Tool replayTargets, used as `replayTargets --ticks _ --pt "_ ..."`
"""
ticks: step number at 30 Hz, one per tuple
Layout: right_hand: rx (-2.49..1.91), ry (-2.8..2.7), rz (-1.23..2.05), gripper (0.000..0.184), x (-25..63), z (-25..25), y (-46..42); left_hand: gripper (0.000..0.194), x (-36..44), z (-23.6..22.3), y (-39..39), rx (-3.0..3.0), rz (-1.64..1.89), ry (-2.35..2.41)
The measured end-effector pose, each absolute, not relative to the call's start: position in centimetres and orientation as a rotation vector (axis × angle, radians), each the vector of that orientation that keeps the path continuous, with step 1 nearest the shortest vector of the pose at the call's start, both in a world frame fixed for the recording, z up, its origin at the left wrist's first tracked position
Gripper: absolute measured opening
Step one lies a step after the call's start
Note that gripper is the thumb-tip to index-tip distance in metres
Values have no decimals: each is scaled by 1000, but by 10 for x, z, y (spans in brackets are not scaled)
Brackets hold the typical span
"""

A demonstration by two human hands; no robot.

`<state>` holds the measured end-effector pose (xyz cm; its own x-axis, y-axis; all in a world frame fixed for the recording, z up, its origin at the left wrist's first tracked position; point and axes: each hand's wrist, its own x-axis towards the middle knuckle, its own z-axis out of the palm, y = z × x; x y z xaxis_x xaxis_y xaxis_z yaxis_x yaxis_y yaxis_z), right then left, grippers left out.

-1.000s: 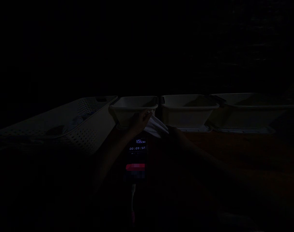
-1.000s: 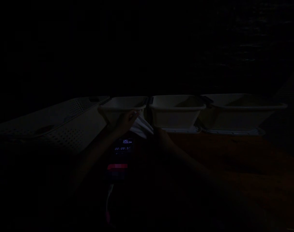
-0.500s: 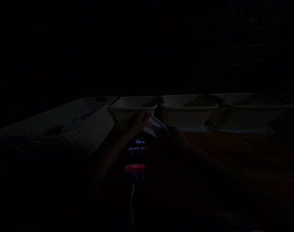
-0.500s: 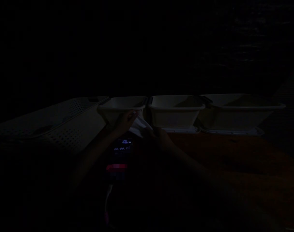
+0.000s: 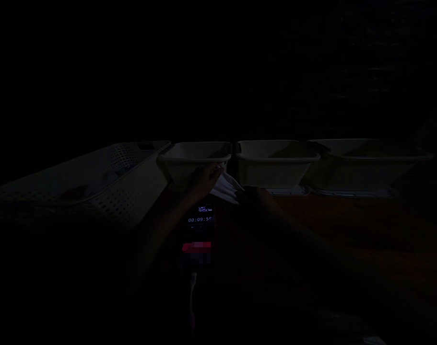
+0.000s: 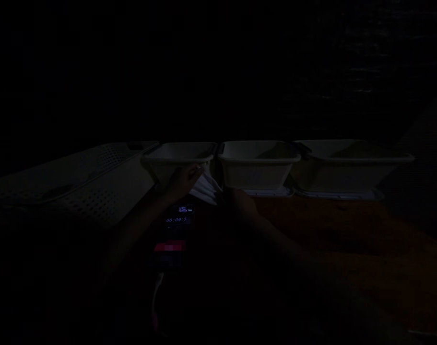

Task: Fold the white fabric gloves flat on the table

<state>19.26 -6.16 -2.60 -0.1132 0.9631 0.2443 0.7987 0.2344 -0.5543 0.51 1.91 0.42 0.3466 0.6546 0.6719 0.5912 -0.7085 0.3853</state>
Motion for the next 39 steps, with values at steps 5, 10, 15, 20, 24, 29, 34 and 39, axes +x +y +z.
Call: replayTargets --ticks 5,10,15,20,24,29,34,39 --pt "-1752 -2036 232 44 194 -22 -62 29 5 4 20 2526 1328 1166" --pt "-1802 -2060 217 40 196 -19 -60 29 4 3 22 2558 1341 1186" --pt "-1798 -2081 195 36 197 -13 -60 30 2 4 25 2538 1329 1175" --pt "-1758 -2109 139 37 198 -6 -63 32 -1 8 28 2503 1308 1149" --pt "-1738 -2150 125 38 203 -6 -62 30 0 9 27 2505 1320 1098" --pt "-1742 -2242 122 32 207 -9 -61 28 7 3 20 2512 1298 1025" --pt "-1798 -2250 67 33 207 -11 -64 30 11 -1 17 2489 1259 1010" --pt "-1758 -2193 107 32 204 -7 -67 31 10 1 18 2480 1249 1010"
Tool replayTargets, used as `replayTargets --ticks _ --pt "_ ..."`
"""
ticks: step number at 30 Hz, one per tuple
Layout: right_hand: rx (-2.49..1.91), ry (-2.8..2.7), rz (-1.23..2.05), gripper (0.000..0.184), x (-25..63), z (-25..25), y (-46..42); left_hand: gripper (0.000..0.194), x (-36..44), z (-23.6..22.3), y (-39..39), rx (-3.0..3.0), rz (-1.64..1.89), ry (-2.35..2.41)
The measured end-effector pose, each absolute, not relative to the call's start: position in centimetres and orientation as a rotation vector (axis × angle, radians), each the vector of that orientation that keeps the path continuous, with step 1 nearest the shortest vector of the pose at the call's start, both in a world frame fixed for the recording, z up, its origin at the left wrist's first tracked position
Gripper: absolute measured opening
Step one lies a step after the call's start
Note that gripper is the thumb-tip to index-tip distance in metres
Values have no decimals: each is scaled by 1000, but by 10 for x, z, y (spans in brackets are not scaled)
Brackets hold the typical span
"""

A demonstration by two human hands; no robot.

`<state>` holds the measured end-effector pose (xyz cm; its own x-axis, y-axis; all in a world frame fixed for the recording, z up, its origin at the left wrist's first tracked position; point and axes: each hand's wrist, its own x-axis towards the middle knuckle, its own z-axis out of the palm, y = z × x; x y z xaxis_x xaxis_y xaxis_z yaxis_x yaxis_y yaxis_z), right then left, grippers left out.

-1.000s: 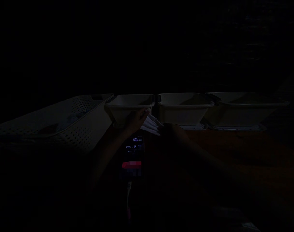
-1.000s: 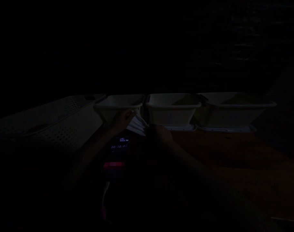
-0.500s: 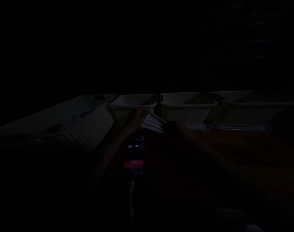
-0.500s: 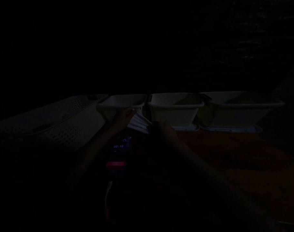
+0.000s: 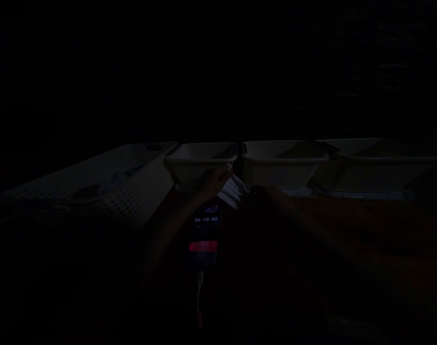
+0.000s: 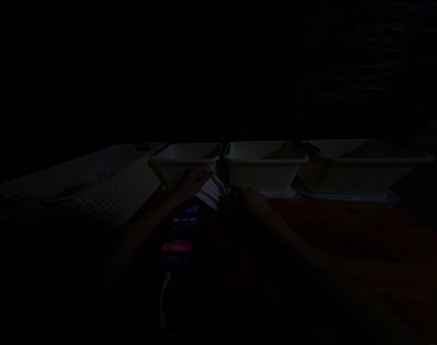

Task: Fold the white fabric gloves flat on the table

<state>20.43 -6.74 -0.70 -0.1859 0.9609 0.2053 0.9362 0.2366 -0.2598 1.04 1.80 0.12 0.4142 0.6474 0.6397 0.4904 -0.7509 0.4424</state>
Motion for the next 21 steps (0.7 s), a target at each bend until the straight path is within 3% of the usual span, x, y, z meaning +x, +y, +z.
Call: replayTargets --ticks 21 --pt "-1761 -2010 -45 27 203 -2 -67 29 15 1 16 2377 1310 875"
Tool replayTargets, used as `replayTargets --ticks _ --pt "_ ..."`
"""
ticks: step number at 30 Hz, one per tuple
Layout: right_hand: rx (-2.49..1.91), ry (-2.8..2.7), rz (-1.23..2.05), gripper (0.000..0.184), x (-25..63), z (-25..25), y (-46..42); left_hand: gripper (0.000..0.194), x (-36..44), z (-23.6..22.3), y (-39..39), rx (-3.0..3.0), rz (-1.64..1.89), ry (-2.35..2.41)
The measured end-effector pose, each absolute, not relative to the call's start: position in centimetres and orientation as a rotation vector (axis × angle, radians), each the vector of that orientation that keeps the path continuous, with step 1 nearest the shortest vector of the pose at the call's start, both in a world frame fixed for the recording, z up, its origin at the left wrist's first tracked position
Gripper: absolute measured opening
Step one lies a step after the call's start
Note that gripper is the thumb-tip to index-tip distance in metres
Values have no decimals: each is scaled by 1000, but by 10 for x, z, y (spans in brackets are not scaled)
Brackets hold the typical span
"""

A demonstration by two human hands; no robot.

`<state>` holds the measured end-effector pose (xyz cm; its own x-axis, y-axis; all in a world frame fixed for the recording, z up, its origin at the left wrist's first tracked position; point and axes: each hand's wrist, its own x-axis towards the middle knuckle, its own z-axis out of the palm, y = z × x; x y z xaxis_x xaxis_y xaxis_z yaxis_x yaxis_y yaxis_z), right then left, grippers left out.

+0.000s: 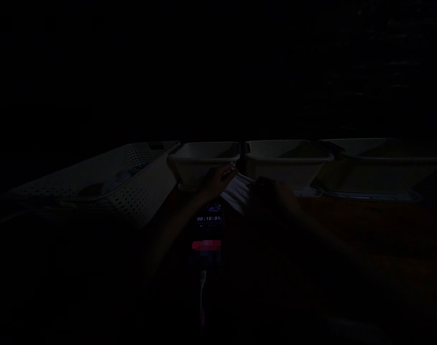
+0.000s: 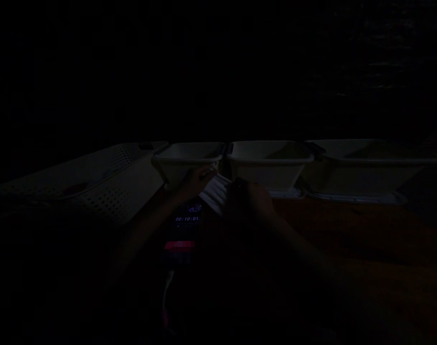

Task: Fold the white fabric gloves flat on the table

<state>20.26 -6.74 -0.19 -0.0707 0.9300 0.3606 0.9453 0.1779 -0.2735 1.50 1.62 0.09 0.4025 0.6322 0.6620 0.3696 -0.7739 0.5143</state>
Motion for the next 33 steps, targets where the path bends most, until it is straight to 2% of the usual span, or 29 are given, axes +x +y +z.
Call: replayTargets --ticks 33 --pt "-1773 -1888 88 27 201 3 -70 29 11 6 18 2360 1347 941"
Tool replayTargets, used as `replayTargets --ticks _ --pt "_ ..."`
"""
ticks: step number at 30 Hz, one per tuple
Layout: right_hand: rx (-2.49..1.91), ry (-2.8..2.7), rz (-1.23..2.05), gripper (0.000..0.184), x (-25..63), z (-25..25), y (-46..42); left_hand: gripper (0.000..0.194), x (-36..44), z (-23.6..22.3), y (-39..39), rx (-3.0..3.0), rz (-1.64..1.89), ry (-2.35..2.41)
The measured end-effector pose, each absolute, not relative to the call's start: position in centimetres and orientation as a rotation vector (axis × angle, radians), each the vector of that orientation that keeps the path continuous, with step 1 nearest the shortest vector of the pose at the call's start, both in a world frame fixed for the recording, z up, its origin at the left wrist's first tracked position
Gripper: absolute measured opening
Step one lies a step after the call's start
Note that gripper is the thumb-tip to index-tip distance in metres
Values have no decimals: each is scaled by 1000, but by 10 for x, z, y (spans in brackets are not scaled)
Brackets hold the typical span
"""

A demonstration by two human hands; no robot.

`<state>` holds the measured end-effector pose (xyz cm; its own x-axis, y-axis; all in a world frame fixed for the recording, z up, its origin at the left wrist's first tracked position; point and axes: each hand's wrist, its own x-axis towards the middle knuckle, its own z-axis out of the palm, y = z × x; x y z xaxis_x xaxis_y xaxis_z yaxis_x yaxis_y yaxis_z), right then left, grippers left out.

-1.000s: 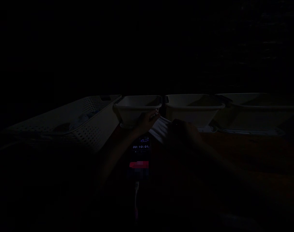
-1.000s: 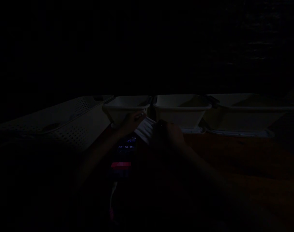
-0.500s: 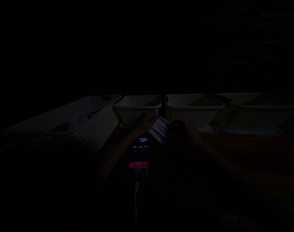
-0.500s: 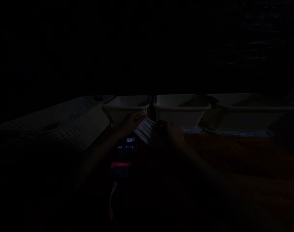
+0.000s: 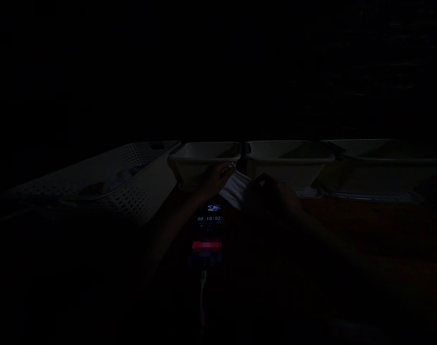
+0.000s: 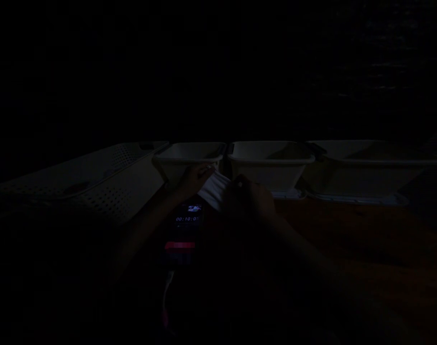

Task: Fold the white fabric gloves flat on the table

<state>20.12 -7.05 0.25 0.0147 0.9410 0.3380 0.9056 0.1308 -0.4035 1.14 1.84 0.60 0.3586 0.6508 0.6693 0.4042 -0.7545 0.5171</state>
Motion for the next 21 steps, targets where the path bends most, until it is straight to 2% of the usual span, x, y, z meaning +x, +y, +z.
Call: replayTargets --ticks 21 --pt "-1703 -1879 131 27 203 5 -71 27 8 10 21 2328 1353 962"
